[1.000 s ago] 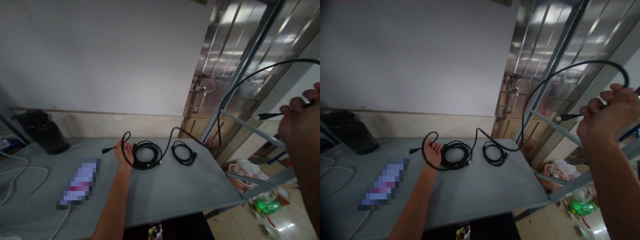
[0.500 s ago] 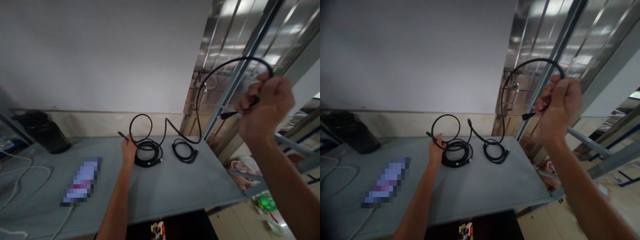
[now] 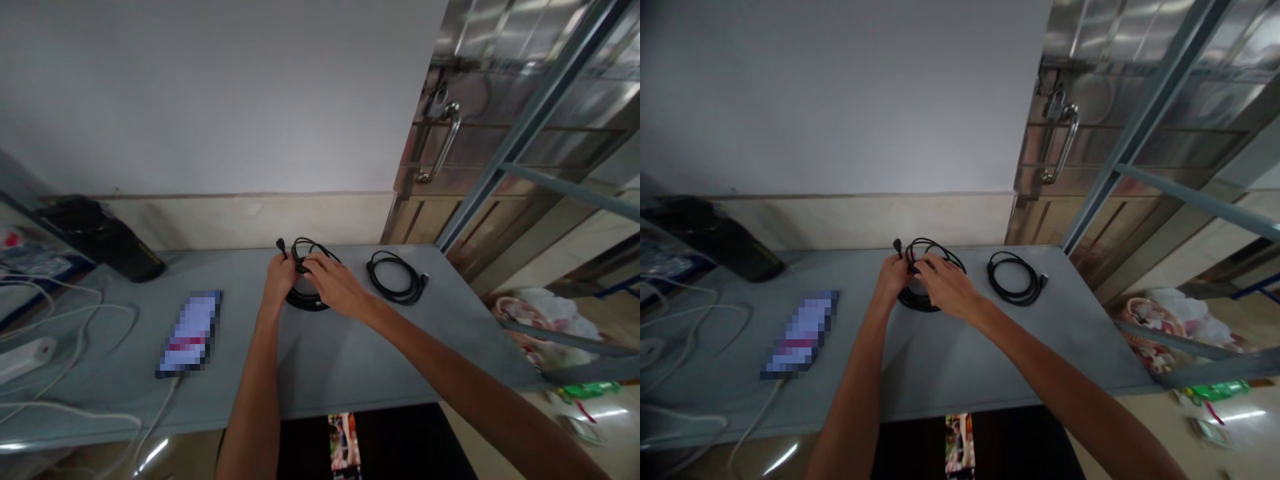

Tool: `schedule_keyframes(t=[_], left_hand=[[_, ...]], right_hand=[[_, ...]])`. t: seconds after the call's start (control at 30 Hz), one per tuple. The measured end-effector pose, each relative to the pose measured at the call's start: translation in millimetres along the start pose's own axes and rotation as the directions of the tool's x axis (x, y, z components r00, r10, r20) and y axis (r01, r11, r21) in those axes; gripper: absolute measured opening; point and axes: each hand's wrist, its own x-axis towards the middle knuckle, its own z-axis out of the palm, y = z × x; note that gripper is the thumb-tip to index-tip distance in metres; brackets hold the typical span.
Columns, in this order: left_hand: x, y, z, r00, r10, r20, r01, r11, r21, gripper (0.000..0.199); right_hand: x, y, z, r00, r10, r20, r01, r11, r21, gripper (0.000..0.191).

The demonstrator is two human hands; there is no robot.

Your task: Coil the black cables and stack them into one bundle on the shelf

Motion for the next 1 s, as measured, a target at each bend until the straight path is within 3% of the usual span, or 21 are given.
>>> schedule_keyframes(t=[0.07,0.17,0.33,0.47,0.57,0.73,0.9,1.0], left_hand=[[0,1,-0.1,0.999,-0.014,0.029,0.010,0.993,0.113,0.026],[-3,8,2.8,1.000,0.012,0.022,-0.019,0.944,0.330,0.035],[-15,22,12.2,0.987,0.145,-0.067,-0.091,0.856,0.510,0.054],[-18,24,19.2,0.979,0.191,-0.064,-0.115,0.789,0.603,0.046],[-17,19,23.7,0.969,0.235,-0.073,-0.150,0.801,0.580,0.036],[-18,9,31.9,0.951,0.283,-0.128,-0.194,0.864,0.465,0.025],[-22,13,41.0,0.956,0.283,-0.084,-0.248,0.924,0.290,0.028],[-26,19,44.3,0.948,0.302,-0.103,-0.280,0.942,0.187,0.035]], right_hand=[[-8,7,24,1.000,0.008,0.011,-0.008,0.999,0.038,0.030],[-16,16,44,0.999,0.013,-0.032,-0.009,0.994,0.109,0.036],[-23,29,51,0.996,0.054,-0.077,-0.044,0.991,0.126,0.034],[-26,36,52,0.999,0.035,-0.033,-0.030,0.990,0.138,0.035],[-26,38,52,1.000,0.011,-0.009,-0.010,0.991,0.131,0.035],[-24,35,48,0.993,0.103,-0.050,-0.095,0.986,0.139,0.044],[-24,40,43,0.996,0.086,-0.023,-0.086,0.996,0.012,0.032],[-24,43,41,0.997,0.049,-0.060,-0.051,0.998,-0.032,0.034]])
